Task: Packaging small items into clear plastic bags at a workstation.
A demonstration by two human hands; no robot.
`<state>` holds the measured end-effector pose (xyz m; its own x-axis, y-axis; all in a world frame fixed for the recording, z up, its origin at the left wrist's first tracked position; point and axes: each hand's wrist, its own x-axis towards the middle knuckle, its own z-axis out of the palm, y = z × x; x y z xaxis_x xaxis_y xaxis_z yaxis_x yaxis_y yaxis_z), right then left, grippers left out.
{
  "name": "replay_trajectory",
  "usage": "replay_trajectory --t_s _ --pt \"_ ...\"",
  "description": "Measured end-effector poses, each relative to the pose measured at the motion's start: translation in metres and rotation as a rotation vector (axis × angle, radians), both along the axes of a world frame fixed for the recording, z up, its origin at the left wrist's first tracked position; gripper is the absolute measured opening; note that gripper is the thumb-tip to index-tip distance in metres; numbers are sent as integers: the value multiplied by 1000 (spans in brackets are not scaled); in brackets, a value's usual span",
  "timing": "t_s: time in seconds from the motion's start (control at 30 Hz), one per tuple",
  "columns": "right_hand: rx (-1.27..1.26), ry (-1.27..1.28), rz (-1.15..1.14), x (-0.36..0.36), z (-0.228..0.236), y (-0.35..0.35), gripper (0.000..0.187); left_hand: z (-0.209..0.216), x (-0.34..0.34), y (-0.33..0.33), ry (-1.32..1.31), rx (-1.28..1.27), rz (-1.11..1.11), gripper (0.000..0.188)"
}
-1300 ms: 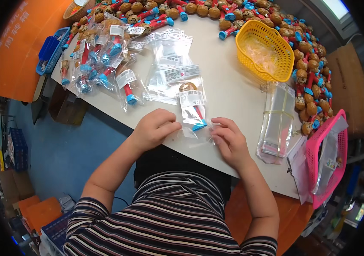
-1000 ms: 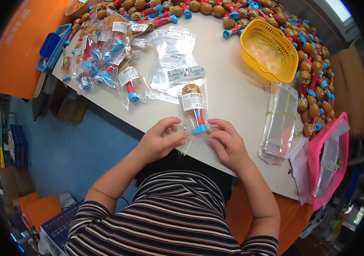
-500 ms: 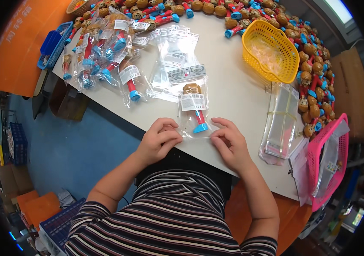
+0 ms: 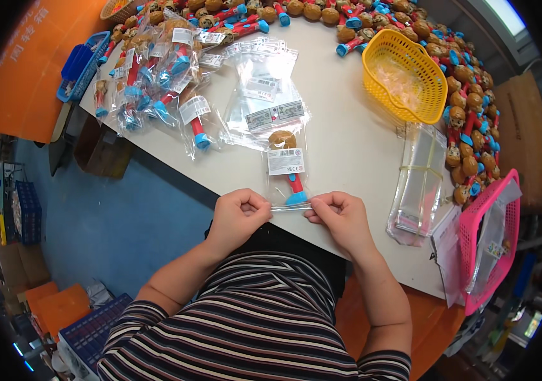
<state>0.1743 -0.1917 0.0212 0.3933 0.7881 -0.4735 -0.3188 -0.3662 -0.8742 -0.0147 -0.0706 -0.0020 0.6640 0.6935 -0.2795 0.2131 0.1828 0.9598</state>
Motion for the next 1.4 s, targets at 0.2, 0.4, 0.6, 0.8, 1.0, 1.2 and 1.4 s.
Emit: replay_trajectory --t_s 0.2,0.4,0.6,0.8,1.0,1.2,1.4 --pt "-18 30 -31 2 0 0 18 -10 -2 4 -22 8 4 13" --pt "106 113 1 3 2 -2 12 23 4 14 -51 -92 -8 32" --pt "137 7 50 -2 -4 5 13 3 13 15 -145 -86 79 28" --pt "140 30 -3 -3 -8 10 11 -6 2 17 -195 -165 67 19" --pt "219 -6 127 -5 2 1 11 15 0 31 -155 -324 36 46" --pt "431 -255 366 -9 15 -7 11 19 34 36 -403 -501 -28 50" --pt "246 202 -163 -21 14 -19 20 25 50 28 -714 -674 68 38"
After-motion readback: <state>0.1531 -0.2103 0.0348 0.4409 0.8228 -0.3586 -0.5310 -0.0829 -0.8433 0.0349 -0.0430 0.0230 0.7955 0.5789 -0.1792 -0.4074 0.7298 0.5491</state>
